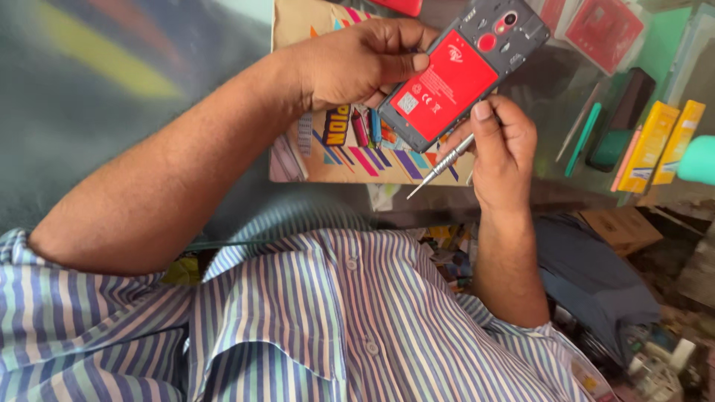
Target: The person disassembles a mobile phone using a screwdriver, removes the back cover and battery, and then reassembles the internal components by hand.
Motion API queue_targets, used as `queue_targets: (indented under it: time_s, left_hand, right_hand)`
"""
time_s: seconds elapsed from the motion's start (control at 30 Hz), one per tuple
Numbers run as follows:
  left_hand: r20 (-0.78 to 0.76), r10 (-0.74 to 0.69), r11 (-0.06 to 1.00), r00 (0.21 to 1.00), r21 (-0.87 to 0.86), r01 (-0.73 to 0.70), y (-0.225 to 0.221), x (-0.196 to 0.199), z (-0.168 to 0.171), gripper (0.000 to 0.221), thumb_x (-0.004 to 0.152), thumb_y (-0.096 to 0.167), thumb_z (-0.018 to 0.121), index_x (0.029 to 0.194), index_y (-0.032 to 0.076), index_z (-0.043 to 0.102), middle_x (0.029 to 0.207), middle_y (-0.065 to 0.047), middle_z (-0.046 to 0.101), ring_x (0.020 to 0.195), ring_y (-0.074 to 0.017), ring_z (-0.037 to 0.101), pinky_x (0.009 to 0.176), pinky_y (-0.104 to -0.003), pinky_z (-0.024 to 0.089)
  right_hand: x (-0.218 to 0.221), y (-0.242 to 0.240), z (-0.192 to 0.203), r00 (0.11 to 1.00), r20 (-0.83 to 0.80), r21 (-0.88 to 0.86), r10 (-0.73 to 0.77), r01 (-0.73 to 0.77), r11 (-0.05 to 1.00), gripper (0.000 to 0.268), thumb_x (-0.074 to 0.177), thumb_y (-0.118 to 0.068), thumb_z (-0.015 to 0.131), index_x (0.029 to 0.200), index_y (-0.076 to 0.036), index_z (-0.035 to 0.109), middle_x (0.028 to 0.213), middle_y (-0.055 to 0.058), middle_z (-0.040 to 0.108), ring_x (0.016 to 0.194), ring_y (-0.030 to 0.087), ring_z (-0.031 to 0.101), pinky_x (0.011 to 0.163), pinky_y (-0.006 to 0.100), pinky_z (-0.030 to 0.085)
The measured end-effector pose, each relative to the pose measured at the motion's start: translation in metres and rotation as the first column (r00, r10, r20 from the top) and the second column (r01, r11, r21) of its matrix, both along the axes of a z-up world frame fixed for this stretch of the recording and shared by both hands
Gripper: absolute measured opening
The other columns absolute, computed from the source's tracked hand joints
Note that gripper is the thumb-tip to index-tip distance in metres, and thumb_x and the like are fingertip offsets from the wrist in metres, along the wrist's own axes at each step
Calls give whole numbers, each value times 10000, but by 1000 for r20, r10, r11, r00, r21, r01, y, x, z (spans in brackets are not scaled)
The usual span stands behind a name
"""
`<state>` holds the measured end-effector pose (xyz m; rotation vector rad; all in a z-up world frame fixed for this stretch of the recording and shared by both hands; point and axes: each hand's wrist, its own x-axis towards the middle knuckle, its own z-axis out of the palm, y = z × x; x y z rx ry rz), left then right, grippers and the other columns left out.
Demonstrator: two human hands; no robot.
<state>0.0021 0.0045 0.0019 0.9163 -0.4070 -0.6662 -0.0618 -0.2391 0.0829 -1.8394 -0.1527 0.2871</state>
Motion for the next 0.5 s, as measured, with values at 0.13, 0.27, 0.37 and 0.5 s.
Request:
queue_targets:
  time_s: [0.13,0.27,0.37,0.5]
  left_hand:
    - [-5,-16,1000,1000,-25,16,5,-3,4,284,1121,137,532,1390,94,611,1064,51,751,799,26,644,609,-152,494]
    - [23,-42,999,999,-17,43,12,-5,11,305,1135,116,525,1434,76,572,1069,53,716,714,26,551,549,-166,392]
    - [24,-75,997,997,-24,76,15,-5,17,337,1153,107,522,1487,77,548,1100,48,698,767,23,558,607,-169,419]
    - [-125,-89,996,988,16,92,16,-8,24,365,1119,93,505,1483,81,511,1206,40,689,972,-5,666,801,-190,568]
  right_hand:
    - [2,-1,3,1000,7,-57,29,-28,998,302,1165,-263,536,1142,30,606,786,103,673,629,160,665,640,272,525]
    - [4,-2,1,996,36,-29,83,-82,996,313,1183,-258,525,1131,39,608,722,105,693,581,147,653,574,239,475]
    - [5,-4,-1,996,0,53,90,-89,995,285,1177,-230,539,1087,36,582,772,95,665,606,149,681,605,279,539]
    - [7,-6,0,993,9,70,115,-115,991,271,1171,-216,515,1116,38,590,769,82,671,665,154,700,615,272,562]
